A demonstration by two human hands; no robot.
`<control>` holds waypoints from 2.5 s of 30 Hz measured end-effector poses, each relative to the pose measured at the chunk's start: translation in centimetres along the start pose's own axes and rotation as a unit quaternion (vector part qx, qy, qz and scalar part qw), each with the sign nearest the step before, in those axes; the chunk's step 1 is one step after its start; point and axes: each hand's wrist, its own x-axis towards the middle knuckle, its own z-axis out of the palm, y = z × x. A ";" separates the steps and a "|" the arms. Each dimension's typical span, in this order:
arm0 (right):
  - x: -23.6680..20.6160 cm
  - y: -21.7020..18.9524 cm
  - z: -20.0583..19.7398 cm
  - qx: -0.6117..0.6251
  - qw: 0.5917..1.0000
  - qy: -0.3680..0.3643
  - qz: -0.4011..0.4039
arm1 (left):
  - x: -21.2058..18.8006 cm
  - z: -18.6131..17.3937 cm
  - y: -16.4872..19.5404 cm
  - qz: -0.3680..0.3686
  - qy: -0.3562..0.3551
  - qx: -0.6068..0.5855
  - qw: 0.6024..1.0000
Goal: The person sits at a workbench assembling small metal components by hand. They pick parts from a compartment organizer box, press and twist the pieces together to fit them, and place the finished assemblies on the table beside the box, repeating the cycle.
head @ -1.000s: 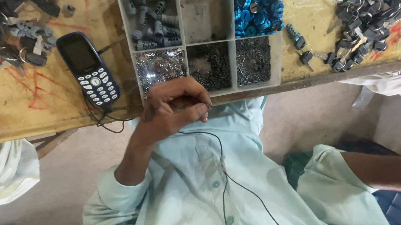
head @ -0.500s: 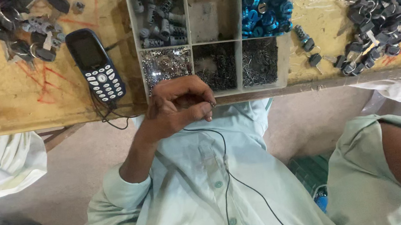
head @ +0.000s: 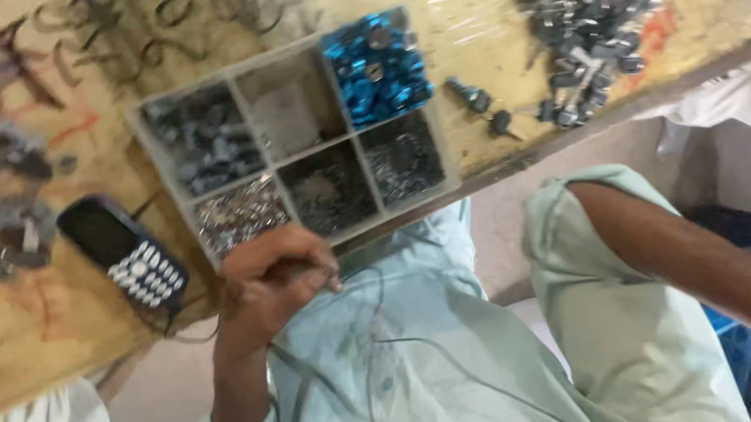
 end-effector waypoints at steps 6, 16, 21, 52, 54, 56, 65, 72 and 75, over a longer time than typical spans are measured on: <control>-1.0 -3.1 -1.2 0.002 1.000 0.007 0.016 | -0.4 -1.0 -2.2 0.034 0.008 -0.037 0.999; -1.2 -2.8 -0.7 -0.019 1.000 -0.004 0.015 | -1.1 -2.4 -3.4 0.016 0.025 -0.063 0.998; -1.3 -1.8 0.0 -0.030 0.999 -0.007 0.015 | -1.2 -2.7 -3.7 0.016 0.033 -0.040 0.998; -1.8 -3.7 -0.8 -0.037 0.999 -0.033 0.004 | -1.3 -3.6 -4.0 0.038 0.012 -0.016 0.999; -1.8 -3.9 -0.9 -0.039 0.999 -0.037 0.006 | -1.3 -3.7 -4.0 0.033 0.003 -0.016 0.999; -1.9 -4.0 -0.9 -0.042 0.998 -0.037 0.008 | -1.3 -3.6 -4.1 0.037 0.001 -0.013 0.999; -2.2 -4.0 -1.4 -0.058 0.997 -0.045 0.014 | -1.2 -3.4 -4.3 0.054 0.003 -0.018 0.998; -2.0 -4.2 -1.3 -0.073 0.996 -0.052 0.001 | -1.3 -3.5 -4.2 0.063 -0.006 -0.010 0.998; -2.0 -4.4 -1.3 -0.077 0.995 -0.057 -0.004 | -1.4 -3.4 -4.2 0.054 0.004 -0.016 0.998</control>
